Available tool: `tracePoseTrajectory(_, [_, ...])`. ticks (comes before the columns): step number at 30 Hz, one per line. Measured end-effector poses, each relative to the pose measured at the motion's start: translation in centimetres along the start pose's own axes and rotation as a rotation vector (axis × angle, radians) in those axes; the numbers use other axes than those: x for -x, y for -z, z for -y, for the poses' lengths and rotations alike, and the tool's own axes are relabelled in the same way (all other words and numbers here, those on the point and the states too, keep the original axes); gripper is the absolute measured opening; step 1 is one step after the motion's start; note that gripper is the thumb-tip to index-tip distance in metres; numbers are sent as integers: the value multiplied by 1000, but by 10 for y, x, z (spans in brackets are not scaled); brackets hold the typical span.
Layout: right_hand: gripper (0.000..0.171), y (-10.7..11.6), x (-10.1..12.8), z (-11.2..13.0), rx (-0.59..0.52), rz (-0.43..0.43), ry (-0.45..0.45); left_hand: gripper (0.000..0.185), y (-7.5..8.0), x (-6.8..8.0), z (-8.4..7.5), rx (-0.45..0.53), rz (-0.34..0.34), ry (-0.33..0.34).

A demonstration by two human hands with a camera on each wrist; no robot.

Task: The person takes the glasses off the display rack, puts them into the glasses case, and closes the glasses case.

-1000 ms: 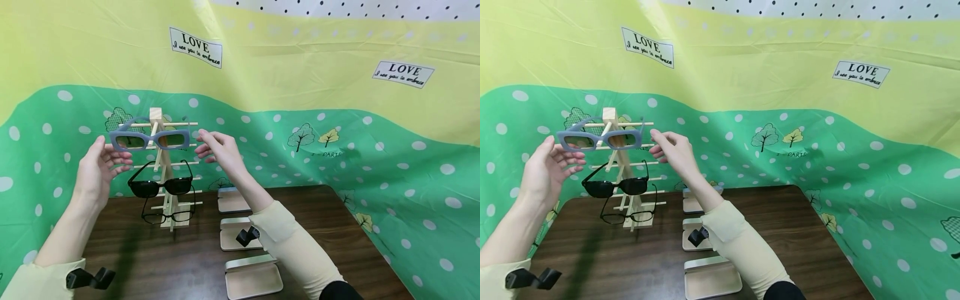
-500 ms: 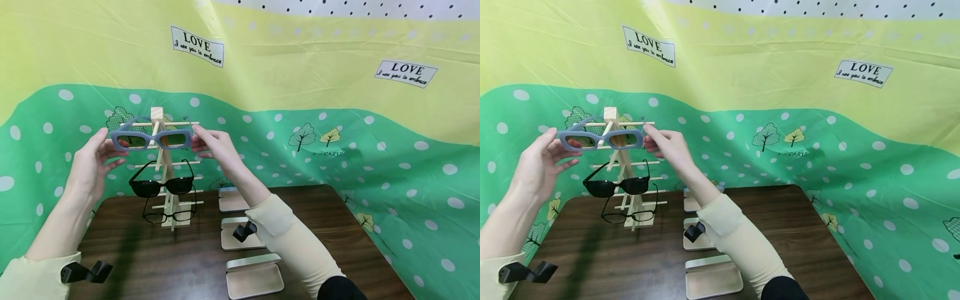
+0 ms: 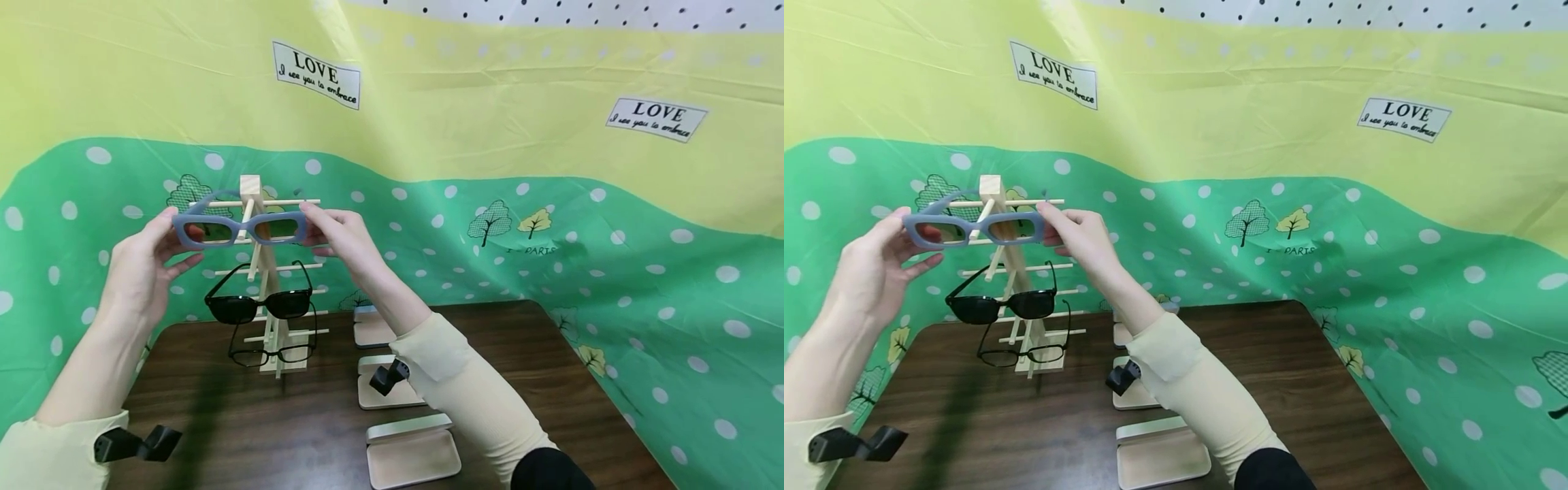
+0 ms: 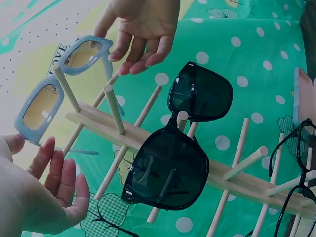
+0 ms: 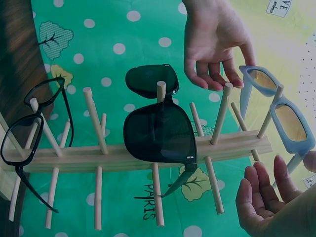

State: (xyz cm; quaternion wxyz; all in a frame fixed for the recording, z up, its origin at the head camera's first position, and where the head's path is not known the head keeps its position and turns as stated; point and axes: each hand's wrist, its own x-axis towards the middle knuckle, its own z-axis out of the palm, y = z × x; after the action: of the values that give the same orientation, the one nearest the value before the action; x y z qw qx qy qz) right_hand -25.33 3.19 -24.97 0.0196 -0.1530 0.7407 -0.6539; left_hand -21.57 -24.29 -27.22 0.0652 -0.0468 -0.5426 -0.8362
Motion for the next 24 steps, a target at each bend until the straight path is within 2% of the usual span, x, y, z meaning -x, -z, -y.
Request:
tracePoseTrajectory(5, [39, -3, 2, 3, -18, -1, 7, 21, -1, 1, -3, 30, -14, 2])
tracePoseTrajectory(10, [39, -4, 2, 3, -49, -15, -13, 19, -1, 1, -6, 32, -29, 37])
tracePoseTrajectory(15, [38, -5, 2, 4, -69, -42, -39, 21, -1, 1, -8, -3, -7, 80])
tracePoseTrajectory(24, [37, -5, 5, 9, -83, -55, -29, 23, -4, 2, -16, 0, 16, 87])
